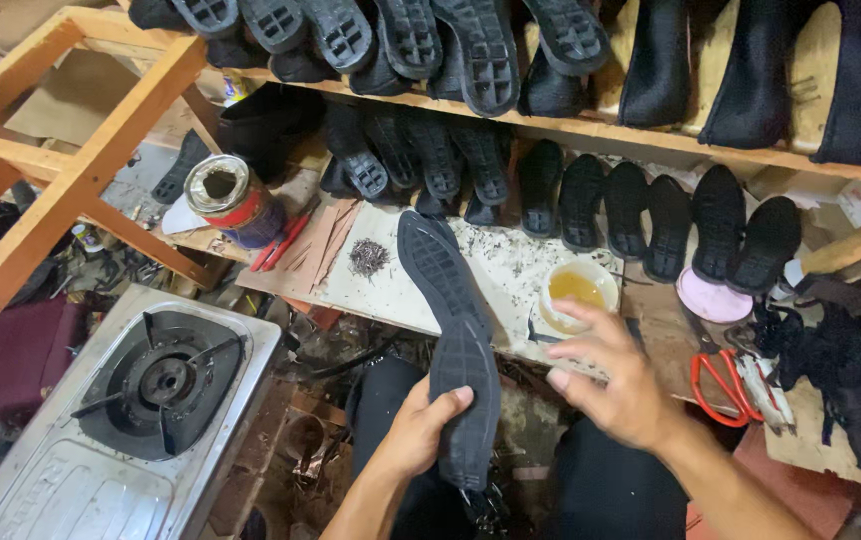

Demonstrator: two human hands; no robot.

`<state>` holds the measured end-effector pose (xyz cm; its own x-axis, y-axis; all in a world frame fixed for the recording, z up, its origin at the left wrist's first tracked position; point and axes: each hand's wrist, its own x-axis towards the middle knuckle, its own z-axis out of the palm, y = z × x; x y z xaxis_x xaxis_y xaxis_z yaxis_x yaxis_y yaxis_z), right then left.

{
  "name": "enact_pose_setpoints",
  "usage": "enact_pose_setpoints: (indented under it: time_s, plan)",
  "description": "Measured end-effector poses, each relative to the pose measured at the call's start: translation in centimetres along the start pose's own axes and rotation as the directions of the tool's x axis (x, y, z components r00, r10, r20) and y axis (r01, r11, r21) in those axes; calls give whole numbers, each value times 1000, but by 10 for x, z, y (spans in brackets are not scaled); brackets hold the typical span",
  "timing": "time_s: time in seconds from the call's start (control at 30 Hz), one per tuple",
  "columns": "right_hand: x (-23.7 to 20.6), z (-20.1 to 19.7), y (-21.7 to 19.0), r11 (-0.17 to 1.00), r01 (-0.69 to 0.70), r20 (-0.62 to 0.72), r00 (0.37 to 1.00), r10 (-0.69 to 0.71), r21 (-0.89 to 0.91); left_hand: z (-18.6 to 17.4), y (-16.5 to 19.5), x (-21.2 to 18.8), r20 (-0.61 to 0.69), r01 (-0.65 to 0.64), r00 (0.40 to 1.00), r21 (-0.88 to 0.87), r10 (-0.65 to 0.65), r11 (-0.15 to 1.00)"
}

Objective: The person holds a black rubber shoe sole in one hand and spreads a yellow adhesive over its surface with their fingers, dipping into a small bowl of glue. They rub the adhesive across the sole, then place the finished sole on the upper shelf and pick up the next sole to repeat the process.

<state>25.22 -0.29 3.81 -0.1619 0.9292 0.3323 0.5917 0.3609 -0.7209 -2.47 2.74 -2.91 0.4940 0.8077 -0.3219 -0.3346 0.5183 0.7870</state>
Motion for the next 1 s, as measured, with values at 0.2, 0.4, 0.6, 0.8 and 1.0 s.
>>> enact_pose_setpoints:
  time_s: [0.2, 0.4, 0.6, 0.8, 1.0]
  plan:
    - [-16, 29, -41, 885, 417, 52, 908, -416, -207, 14, 5, -5, 103, 69, 993, -48, -64, 996]
    - [9, 18, -20, 886, 362, -62, 917, -395, -288, 17, 15, -18, 338, 28, 938, 126, -70, 992]
    - [2, 21, -19, 948, 294, -34, 953, -300, -122, 19, 14, -21, 360, -8, 932, 154, -49, 988]
    - [-25, 32, -30, 964, 163, 125, 974, -192, 210, 17, 6, -7, 78, -59, 996, 74, 53, 996]
    - [-31, 45, -31, 984, 179, 20, 984, -179, 22, 26, 7, 4, 24, -148, 989, 76, 146, 986]
